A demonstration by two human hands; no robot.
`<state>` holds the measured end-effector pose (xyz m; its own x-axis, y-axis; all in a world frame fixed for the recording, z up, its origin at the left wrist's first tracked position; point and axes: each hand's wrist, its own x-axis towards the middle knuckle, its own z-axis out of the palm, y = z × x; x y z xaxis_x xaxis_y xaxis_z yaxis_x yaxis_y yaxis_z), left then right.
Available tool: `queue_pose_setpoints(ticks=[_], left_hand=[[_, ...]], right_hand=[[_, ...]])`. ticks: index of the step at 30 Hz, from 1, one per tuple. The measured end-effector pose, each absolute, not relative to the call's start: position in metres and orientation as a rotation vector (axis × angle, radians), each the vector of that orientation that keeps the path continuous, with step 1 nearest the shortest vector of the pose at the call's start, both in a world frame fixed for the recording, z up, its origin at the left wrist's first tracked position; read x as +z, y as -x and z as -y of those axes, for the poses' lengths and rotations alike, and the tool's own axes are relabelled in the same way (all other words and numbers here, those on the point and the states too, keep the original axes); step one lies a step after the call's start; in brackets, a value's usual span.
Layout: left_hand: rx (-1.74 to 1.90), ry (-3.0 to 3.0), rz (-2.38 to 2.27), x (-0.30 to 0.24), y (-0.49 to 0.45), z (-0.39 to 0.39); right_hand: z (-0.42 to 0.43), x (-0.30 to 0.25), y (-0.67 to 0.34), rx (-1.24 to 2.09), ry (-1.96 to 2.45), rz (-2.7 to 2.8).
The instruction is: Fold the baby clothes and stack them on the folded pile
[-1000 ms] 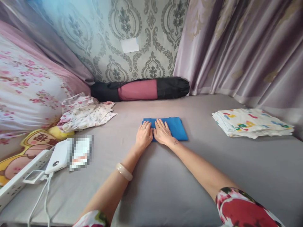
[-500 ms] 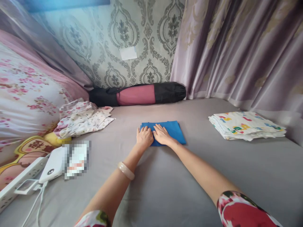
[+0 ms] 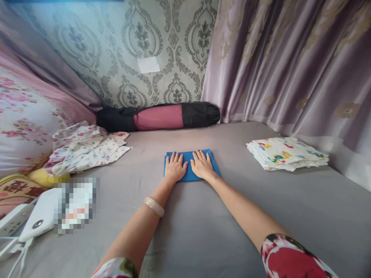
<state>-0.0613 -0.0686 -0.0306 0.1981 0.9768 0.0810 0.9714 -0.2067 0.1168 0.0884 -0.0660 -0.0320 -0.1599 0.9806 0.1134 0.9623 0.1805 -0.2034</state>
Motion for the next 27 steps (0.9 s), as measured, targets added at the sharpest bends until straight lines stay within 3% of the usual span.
queue_pose_setpoints(ticks=[5,14,22,27], left_hand=[[0.197,-2.372,-1.913,-0.018,0.063,0.068],[0.352,-2.349,-2.02,-0.028,0.067,0.055],[0.238,-2.264,-2.037,-0.015,0.075,0.032],[0.141,-2.126,-2.024,0.001,0.091,-0.006]], right_hand=[[0.061,-0.022,-0.094,0.244,1.925,2.189],[0.06,-0.027,-0.118,0.148,2.032,2.087],[0.042,-0.01,-0.125,0.017,1.969,2.149],[0.021,0.009,-0.137,0.172,1.964,2.251]])
